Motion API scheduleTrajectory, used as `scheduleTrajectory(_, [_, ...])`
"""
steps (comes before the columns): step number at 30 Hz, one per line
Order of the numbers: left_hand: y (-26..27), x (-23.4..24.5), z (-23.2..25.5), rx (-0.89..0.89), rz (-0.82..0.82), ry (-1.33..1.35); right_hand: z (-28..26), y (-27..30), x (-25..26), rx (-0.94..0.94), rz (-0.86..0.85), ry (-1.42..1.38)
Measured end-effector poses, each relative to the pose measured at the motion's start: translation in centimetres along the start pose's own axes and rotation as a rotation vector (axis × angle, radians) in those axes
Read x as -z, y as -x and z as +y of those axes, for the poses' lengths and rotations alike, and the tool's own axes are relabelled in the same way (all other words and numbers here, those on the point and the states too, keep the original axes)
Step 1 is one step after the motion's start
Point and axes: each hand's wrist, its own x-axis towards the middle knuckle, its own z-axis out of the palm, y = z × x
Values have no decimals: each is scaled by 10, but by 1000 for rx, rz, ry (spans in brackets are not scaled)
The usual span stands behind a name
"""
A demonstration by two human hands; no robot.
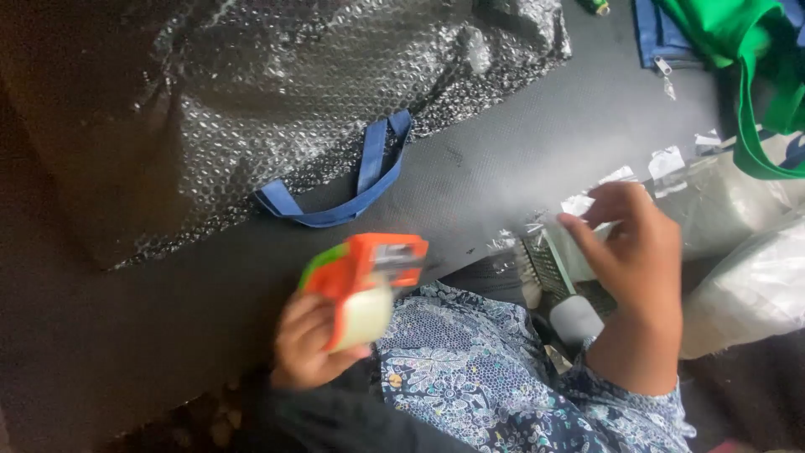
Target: Wrapping an item in black bubble wrap, securing it with adhesive tape using a dispenser, and finishing by dusting the package with a feather duster.
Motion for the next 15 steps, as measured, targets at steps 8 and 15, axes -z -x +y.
scheduleTrajectory(8, [82, 178, -34, 355, 81, -998, -7, -2, 4, 152, -86, -130])
scheduleTrajectory(15, [142, 228, -92, 639, -60, -1471, -25, -11, -6, 186, -262, -153])
